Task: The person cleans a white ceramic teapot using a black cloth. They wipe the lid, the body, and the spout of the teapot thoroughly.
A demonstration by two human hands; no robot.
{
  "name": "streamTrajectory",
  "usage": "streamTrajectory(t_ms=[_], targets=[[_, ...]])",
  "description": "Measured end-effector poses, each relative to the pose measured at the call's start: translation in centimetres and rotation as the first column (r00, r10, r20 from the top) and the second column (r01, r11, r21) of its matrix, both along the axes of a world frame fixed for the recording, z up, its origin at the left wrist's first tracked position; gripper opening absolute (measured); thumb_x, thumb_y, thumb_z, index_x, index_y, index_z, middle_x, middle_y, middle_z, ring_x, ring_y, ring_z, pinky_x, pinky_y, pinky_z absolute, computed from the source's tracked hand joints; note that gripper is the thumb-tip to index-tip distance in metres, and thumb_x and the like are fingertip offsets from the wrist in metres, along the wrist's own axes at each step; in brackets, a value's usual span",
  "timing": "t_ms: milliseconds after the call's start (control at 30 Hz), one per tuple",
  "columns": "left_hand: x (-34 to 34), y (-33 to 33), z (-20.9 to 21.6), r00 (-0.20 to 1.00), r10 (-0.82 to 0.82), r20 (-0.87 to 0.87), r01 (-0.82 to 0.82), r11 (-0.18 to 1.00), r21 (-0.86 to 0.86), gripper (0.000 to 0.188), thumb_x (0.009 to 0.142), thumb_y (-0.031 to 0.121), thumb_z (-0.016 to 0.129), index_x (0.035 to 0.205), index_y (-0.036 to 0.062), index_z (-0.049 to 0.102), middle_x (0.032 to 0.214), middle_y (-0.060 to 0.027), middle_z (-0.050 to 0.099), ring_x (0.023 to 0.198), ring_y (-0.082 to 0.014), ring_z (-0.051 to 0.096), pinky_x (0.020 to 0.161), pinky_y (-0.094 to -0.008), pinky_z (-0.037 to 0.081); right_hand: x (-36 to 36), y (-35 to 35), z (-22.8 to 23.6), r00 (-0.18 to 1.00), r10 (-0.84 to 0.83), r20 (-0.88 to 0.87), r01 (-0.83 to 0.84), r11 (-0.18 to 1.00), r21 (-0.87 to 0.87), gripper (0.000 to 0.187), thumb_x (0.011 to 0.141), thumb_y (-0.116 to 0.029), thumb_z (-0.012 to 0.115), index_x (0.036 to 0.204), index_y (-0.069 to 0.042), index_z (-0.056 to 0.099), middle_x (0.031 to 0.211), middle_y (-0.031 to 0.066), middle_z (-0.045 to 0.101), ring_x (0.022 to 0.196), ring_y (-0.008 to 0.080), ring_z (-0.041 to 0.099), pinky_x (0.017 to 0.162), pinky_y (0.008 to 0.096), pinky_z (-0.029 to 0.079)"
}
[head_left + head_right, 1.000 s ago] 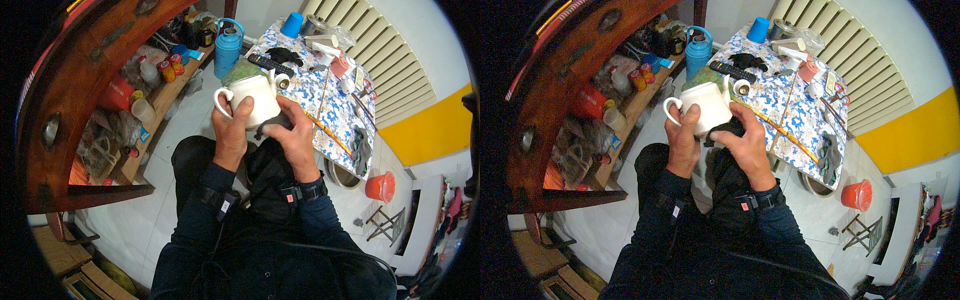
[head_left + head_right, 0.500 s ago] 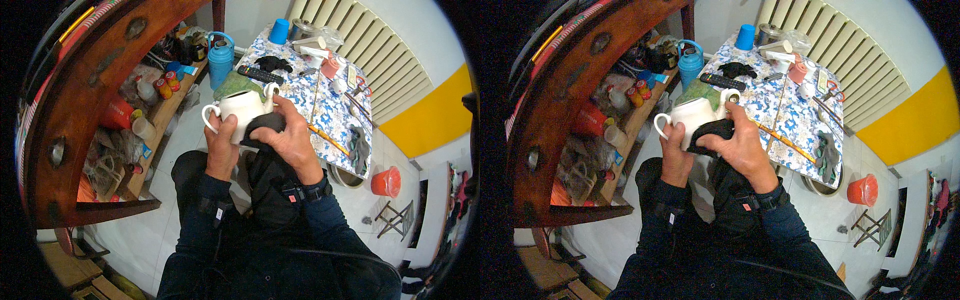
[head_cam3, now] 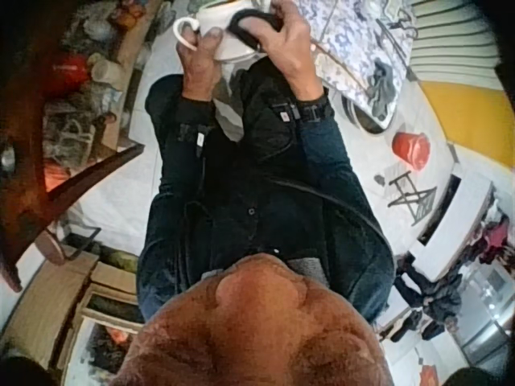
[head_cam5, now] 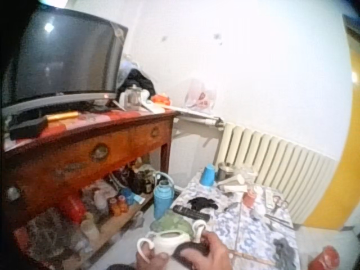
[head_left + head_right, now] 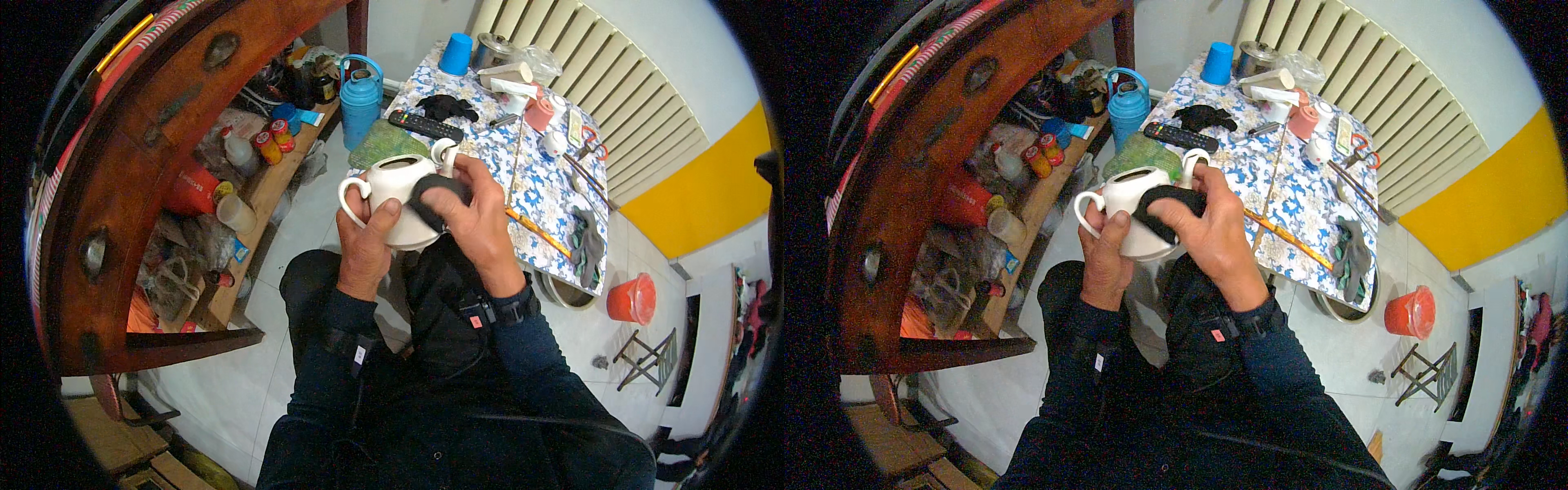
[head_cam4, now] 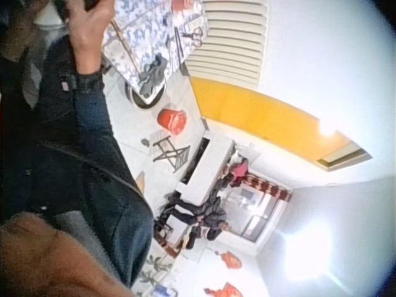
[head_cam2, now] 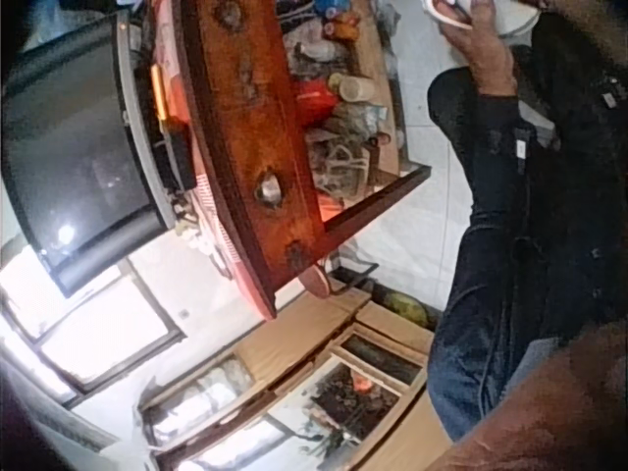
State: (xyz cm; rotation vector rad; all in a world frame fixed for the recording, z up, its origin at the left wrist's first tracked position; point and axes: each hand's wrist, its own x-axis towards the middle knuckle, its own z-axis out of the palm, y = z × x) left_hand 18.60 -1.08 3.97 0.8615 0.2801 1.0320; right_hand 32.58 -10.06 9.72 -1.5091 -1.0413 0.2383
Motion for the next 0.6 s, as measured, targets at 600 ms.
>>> streamTrajectory(t_ms=[600], targets=[[-0.7,-0.1,0.5,0.995,0.025,-0.098,-0.017,0.997,0.079,0.071,0.094,0.029,0.076,0.151,-0.0048,0.051,0.133,-0.0176,0.071,0.118,-0.0256,0.073,0.103,-0.0401,0.06,-0.1,0.1,-3.1,0.964,-0.034,-0.265,0.055,0.996,0.072,0.025,0.104,-0.01,0.068,0.123,0.007,0.07,0.101,0.0075,0.076,0.092,0.0127,0.066,0.084,0.0305,0.054]])
